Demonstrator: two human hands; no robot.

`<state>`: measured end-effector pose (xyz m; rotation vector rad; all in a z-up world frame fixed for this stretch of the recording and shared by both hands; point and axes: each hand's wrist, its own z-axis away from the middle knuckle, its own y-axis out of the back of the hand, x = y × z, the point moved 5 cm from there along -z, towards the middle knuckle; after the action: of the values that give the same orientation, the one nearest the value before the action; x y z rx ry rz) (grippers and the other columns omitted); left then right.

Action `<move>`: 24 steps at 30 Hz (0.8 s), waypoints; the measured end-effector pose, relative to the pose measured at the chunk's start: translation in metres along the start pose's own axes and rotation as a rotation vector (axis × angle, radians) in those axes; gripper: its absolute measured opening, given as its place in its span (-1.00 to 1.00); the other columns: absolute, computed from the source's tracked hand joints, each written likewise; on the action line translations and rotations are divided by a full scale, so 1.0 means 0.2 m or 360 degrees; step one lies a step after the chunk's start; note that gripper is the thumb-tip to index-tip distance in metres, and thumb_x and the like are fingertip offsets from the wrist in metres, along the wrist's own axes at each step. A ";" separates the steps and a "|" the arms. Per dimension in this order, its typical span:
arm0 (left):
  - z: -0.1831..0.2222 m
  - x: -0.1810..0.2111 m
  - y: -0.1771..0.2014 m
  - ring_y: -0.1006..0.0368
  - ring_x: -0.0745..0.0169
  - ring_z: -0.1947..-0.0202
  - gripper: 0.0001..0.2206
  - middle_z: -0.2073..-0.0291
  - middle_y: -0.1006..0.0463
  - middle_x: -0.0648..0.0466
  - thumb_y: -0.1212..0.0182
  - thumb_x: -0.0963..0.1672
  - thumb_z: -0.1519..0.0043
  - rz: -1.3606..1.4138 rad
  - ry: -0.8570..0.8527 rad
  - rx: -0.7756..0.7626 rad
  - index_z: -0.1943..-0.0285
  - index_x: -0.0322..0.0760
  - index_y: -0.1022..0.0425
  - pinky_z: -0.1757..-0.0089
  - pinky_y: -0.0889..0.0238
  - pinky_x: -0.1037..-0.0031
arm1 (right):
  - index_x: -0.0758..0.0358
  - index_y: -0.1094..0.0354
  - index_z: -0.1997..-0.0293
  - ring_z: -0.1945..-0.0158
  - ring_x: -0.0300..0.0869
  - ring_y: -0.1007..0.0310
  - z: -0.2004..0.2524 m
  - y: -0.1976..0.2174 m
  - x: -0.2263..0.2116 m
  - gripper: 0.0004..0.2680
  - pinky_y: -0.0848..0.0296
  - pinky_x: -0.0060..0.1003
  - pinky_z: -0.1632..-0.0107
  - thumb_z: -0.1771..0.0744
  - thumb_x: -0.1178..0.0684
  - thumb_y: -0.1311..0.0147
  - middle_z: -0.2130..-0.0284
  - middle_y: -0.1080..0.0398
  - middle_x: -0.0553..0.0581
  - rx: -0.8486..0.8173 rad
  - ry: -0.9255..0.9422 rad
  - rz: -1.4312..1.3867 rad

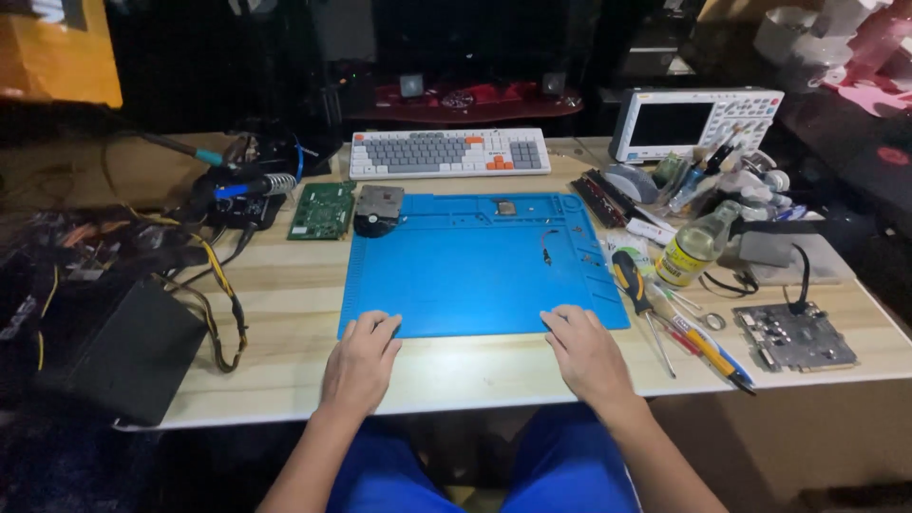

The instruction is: Cleaning a circuit board with a brush and inspecting its components on a repair bench.

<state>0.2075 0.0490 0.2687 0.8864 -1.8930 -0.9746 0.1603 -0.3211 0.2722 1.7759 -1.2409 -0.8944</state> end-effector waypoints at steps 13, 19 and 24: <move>0.05 0.01 -0.02 -0.40 -0.05 0.38 -0.81 0.24 -0.35 0.08 0.02 -0.05 -0.53 0.0104 -0.0010 -0.0039 0.13 -0.06 -0.44 0.32 -0.30 0.09 | 0.07 -0.34 0.15 0.13 -0.06 -0.35 -0.01 0.06 -0.01 -0.84 -0.32 -0.07 0.09 -0.50 0.00 0.16 0.20 -0.38 0.02 -0.0461 -0.0458 -0.0446; 0.15 0.01 0.00 -0.52 -0.05 0.24 -0.86 0.15 -0.50 0.12 -0.08 -0.05 -0.46 0.0126 -0.0010 -0.0006 0.02 0.01 -0.57 0.16 -0.40 0.15 | 0.11 -0.38 0.16 0.15 -0.02 -0.37 0.06 0.05 -0.02 -0.87 -0.33 -0.10 0.07 -0.48 0.05 0.10 0.20 -0.45 0.06 -0.0344 -0.0247 -0.0502; 0.18 0.03 0.02 -0.57 0.14 0.18 -0.89 0.10 -0.58 0.19 -0.21 -0.07 -0.41 0.0107 -0.0009 0.0175 0.03 0.03 -0.66 0.14 -0.45 0.24 | 0.15 -0.39 0.22 0.17 -0.08 -0.41 0.03 0.17 -0.07 -0.90 -0.38 -0.14 0.06 -0.45 0.08 -0.04 0.29 -0.43 0.05 -0.0218 -0.0164 -0.0702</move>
<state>0.1724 0.0575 0.2610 0.8783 -1.9837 -0.8403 0.1369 -0.3173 0.3015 1.9448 -0.8341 -1.2998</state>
